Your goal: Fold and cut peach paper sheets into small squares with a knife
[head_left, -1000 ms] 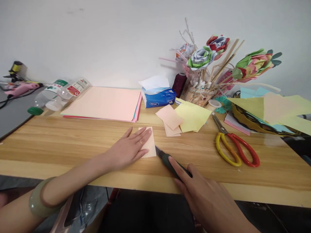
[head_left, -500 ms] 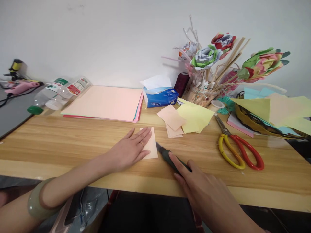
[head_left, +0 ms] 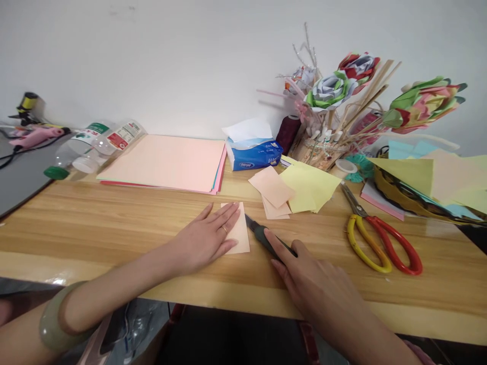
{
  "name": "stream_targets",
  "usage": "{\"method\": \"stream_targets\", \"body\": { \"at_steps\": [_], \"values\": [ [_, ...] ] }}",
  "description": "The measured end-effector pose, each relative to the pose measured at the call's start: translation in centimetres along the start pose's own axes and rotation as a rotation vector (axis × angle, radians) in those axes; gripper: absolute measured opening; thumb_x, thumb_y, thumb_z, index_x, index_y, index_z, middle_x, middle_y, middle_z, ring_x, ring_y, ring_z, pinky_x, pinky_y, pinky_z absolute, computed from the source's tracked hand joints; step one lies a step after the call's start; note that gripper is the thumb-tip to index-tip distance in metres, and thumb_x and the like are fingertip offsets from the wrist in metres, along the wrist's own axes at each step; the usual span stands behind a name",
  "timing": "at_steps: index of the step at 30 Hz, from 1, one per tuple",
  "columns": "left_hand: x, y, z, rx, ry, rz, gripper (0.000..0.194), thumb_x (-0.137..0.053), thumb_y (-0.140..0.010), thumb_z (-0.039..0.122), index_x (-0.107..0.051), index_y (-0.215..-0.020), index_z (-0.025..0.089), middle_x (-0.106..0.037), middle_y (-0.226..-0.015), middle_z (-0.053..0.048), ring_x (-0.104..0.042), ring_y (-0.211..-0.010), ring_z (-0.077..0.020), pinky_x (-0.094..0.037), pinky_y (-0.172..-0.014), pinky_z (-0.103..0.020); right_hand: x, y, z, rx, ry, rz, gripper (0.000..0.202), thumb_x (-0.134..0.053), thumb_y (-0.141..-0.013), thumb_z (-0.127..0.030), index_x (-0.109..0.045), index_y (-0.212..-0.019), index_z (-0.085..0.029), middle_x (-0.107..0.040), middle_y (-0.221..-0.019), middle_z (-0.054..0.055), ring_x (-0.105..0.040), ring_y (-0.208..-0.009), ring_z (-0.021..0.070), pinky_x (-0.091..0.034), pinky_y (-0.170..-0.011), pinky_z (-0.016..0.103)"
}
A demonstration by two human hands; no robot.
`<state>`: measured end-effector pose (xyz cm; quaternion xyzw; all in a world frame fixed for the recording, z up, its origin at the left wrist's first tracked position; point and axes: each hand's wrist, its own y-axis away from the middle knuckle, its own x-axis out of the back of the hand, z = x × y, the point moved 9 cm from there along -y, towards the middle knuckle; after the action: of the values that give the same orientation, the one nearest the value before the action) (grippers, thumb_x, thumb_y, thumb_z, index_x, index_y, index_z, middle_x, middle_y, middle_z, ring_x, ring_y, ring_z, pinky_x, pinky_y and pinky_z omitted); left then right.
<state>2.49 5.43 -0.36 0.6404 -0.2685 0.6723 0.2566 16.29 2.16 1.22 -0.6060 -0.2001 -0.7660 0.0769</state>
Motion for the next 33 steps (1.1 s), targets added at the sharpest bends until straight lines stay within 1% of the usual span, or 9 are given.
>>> {"method": "stream_targets", "body": {
  "at_steps": [5,9,12,17,19,21,23,29,33],
  "values": [
    [-0.1,-0.1,0.0,0.011,0.009,-0.039,0.06,-0.014,-0.099,0.046,-0.013,-0.146,0.009,-0.012,-0.152,-0.011,-0.014,-0.14,-0.0228,-0.016,-0.112,-0.045,0.6,-1.0,0.1,0.013,-0.006,0.04,0.053,-0.039,-0.094,-0.033,-0.026,-0.144,-0.029,-0.063,-0.098,0.008,-0.066,-0.058,0.0207,-0.04,-0.041,0.028],
    [-0.1,-0.1,0.1,0.016,0.02,-0.048,0.06,-0.013,-0.099,0.046,-0.019,-0.145,0.007,-0.014,-0.152,-0.013,-0.015,-0.14,-0.0235,-0.016,-0.111,-0.046,0.5,-2.0,0.8,-0.027,-0.007,-0.013,0.052,-0.036,-0.095,-0.033,-0.024,-0.145,-0.029,-0.063,-0.101,0.01,-0.067,-0.063,0.0215,-0.042,-0.045,0.028],
    [-0.2,-0.1,0.1,0.018,0.035,-0.04,0.059,-0.014,-0.099,0.046,-0.018,-0.145,0.009,-0.014,-0.152,-0.012,-0.016,-0.14,-0.0235,-0.017,-0.111,-0.046,0.5,-2.7,1.3,-0.05,-0.035,-0.047,0.053,-0.035,-0.095,-0.033,-0.022,-0.146,-0.03,-0.062,-0.106,0.01,-0.068,-0.069,0.0228,-0.044,-0.049,0.029],
    [-0.1,-0.1,-0.1,0.04,0.086,-0.053,0.058,-0.014,-0.099,0.046,-0.014,-0.146,0.012,-0.013,-0.152,-0.012,-0.013,-0.141,-0.0223,-0.014,-0.112,-0.047,0.5,-2.4,1.6,-0.025,-0.088,0.008,0.052,-0.035,-0.094,-0.031,-0.024,-0.145,-0.031,-0.063,-0.104,0.009,-0.068,-0.067,0.0224,-0.047,-0.049,0.031],
    [-0.2,-0.1,-0.1,0.037,0.121,-0.095,0.065,-0.017,-0.097,0.053,-0.01,-0.147,0.012,-0.01,-0.152,-0.013,-0.01,-0.141,-0.0233,-0.011,-0.112,-0.048,0.3,-1.7,2.0,-0.017,-0.094,0.058,0.052,-0.036,-0.093,-0.03,-0.028,-0.144,-0.03,-0.064,-0.097,0.007,-0.067,-0.06,0.0213,-0.047,-0.046,0.03],
    [-0.2,0.0,0.0,0.031,0.152,-0.127,0.082,-0.026,-0.089,0.066,-0.006,-0.147,0.011,-0.006,-0.152,-0.015,-0.008,-0.141,-0.0259,-0.01,-0.112,-0.049,0.2,-0.9,2.5,-0.005,-0.113,0.119,0.051,-0.037,-0.092,-0.03,-0.032,-0.143,-0.029,-0.065,-0.094,0.006,-0.066,-0.055,0.0198,-0.046,-0.043,0.028],
    [0.0,0.1,-0.1,0.032,0.176,-0.125,0.093,-0.033,-0.083,0.073,-0.005,-0.147,0.013,-0.005,-0.152,-0.016,-0.008,-0.141,-0.0273,-0.009,-0.112,-0.05,0.1,0.0,3.0,0.027,-0.161,0.185,0.05,-0.036,-0.092,-0.029,-0.035,-0.141,-0.028,-0.065,-0.093,0.007,-0.065,-0.051,0.0179,-0.046,-0.042,0.027],
    [0.4,0.3,-0.2,0.026,0.186,-0.057,0.067,-0.031,-0.094,0.057,-0.013,-0.147,0.02,-0.01,-0.153,-0.012,-0.011,-0.141,-0.0246,-0.011,-0.113,-0.049,0.3,2.5,4.0,0.103,-0.33,0.315,0.047,-0.031,-0.093,-0.031,-0.041,-0.138,-0.028,-0.067,-0.085,0.005,-0.064,-0.05,0.0161,-0.051,-0.046,0.027],
    [0.4,0.3,-0.1,0.019,0.177,-0.074,0.055,-0.025,-0.098,0.047,-0.014,-0.147,0.023,-0.009,-0.153,-0.009,-0.011,-0.141,-0.0237,-0.011,-0.112,-0.049,0.4,3.6,4.2,0.131,-0.369,0.319,0.046,-0.031,-0.093,-0.031,-0.042,-0.138,-0.028,-0.07,-0.092,0.007,-0.067,-0.056,0.0175,-0.053,-0.048,0.028]
  ]
}}
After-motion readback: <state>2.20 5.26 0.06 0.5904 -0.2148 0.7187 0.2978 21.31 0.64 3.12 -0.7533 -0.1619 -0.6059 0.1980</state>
